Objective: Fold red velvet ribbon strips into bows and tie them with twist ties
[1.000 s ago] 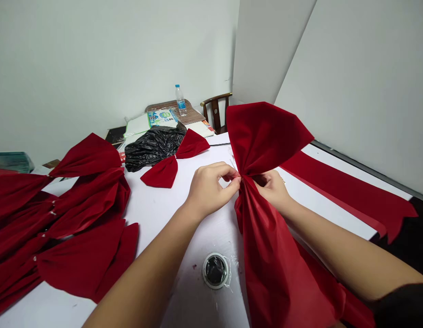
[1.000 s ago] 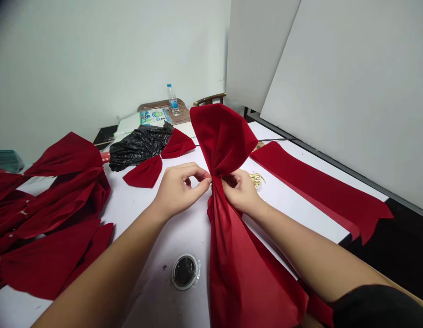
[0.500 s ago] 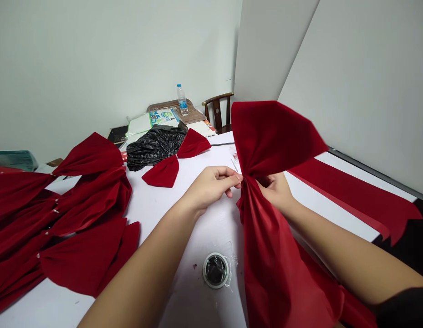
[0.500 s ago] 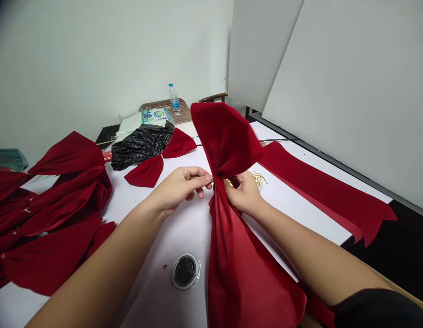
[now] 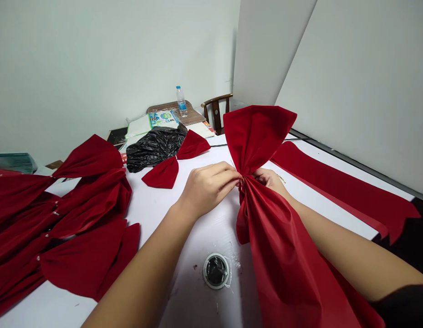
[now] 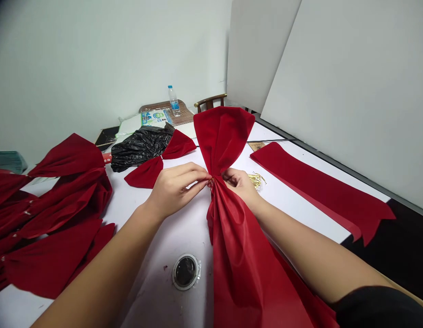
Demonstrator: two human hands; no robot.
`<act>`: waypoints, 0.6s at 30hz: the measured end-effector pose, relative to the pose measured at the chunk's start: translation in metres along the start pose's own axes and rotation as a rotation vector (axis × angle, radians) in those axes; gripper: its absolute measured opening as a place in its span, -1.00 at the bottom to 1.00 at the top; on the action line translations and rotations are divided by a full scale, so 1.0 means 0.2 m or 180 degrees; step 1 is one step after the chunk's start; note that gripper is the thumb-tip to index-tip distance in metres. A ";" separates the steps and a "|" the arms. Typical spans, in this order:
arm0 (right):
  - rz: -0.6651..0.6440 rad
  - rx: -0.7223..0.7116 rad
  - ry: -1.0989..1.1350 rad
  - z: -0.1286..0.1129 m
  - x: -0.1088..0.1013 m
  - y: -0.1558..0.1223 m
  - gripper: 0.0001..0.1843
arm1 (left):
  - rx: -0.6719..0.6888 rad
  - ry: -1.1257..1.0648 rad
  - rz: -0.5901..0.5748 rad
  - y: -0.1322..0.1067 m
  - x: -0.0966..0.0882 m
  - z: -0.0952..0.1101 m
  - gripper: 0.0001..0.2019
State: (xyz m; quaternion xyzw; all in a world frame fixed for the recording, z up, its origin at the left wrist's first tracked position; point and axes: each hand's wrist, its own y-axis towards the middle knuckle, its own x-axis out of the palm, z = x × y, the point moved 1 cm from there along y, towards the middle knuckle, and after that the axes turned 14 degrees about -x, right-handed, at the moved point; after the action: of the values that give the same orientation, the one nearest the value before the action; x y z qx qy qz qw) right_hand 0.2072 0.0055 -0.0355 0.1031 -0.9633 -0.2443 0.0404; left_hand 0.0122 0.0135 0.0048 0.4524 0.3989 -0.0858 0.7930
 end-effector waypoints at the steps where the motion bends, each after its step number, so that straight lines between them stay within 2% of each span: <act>1: 0.0045 0.0037 0.0056 0.00 0.01 0.00 -0.55 | 0.0023 0.0067 -0.0018 0.00 0.00 0.00 -0.86; 6: 0.0250 -0.0120 0.0036 0.03 0.03 -0.02 -0.63 | 0.0070 0.0417 -0.0106 0.00 -0.02 0.01 -0.83; 10: 0.0227 -0.0380 -0.0137 0.04 0.03 -0.02 -0.71 | -0.0221 0.0140 -0.0230 -0.01 0.00 0.02 -0.86; 13: 0.0257 -0.0632 -0.0312 0.04 0.02 -0.03 -0.77 | -0.0868 -0.0603 -0.0217 0.00 0.04 0.04 -0.92; 16: 0.0444 -0.0963 -0.0630 0.03 0.01 -0.04 -0.83 | -0.1918 -0.1621 -0.0253 0.02 0.09 0.07 -0.96; 18: 0.0508 -0.1104 -0.1051 0.02 0.00 -0.06 -0.88 | -0.2667 -0.2256 -0.0456 0.02 0.11 0.08 -0.95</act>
State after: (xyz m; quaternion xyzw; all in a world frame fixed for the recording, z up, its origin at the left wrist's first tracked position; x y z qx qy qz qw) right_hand 0.2087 -0.0023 -0.0451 -0.0230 -0.9057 -0.4155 -0.0813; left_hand 0.0378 0.0085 -0.0034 0.0132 0.1374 -0.1205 0.9831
